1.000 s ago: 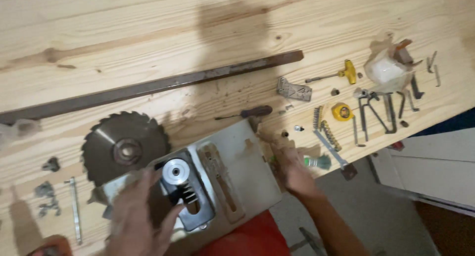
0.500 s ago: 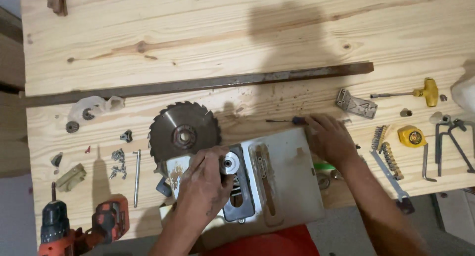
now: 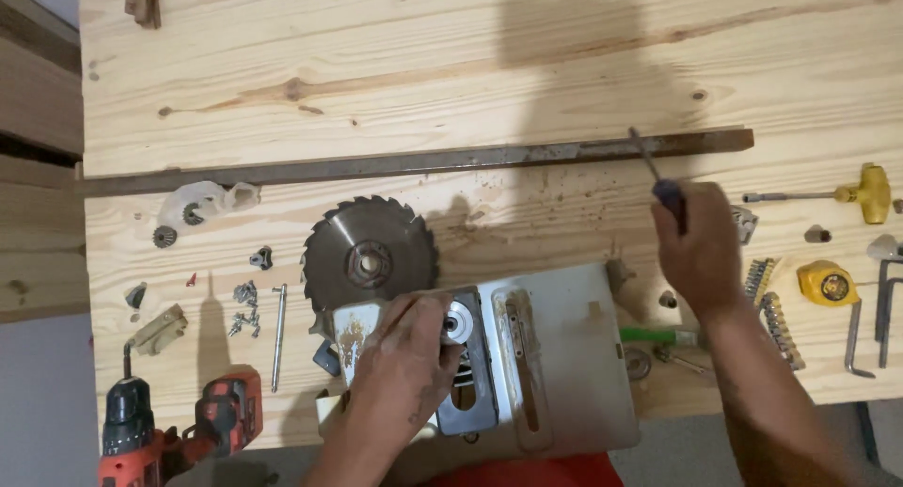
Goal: Repairing a power tool component by using a screwdriver to align and fasten internal parts on a workbench
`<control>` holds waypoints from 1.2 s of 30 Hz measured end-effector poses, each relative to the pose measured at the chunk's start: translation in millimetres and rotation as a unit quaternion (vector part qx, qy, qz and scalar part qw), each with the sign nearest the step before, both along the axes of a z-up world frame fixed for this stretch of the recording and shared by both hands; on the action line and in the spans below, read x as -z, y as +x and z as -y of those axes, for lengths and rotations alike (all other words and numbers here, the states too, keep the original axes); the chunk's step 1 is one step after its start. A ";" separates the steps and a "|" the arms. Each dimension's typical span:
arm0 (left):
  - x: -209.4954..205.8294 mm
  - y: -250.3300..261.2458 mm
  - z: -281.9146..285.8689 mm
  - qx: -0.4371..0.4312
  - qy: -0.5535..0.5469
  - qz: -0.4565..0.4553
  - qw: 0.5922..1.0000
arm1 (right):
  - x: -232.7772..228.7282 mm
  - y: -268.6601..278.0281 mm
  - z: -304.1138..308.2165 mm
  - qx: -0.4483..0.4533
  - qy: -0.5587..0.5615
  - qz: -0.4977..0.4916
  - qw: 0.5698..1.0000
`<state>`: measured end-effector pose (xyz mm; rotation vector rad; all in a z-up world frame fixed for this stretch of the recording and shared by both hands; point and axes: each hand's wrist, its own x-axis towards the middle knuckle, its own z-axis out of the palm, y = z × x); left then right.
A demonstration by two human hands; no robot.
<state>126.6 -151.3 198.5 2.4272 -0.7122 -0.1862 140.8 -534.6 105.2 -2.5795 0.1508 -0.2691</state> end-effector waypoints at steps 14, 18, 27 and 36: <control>-8.7 2.8 2.6 0.032 0.010 -0.009 0.999 | -94.5 25.0 -60.0 -0.427 -0.123 0.068 0.893; -2.1 2.8 1.7 0.055 0.032 0.013 0.998 | -96.4 35.0 -65.8 -0.448 -0.145 0.042 0.881; 7.3 6.9 -2.9 0.064 -0.029 0.007 0.997 | -101.3 52.4 -67.2 -0.480 -0.125 -0.001 0.868; 9.0 6.6 -3.2 0.054 -0.089 0.014 0.995 | -89.4 67.7 -81.7 -0.444 -0.036 -0.153 0.882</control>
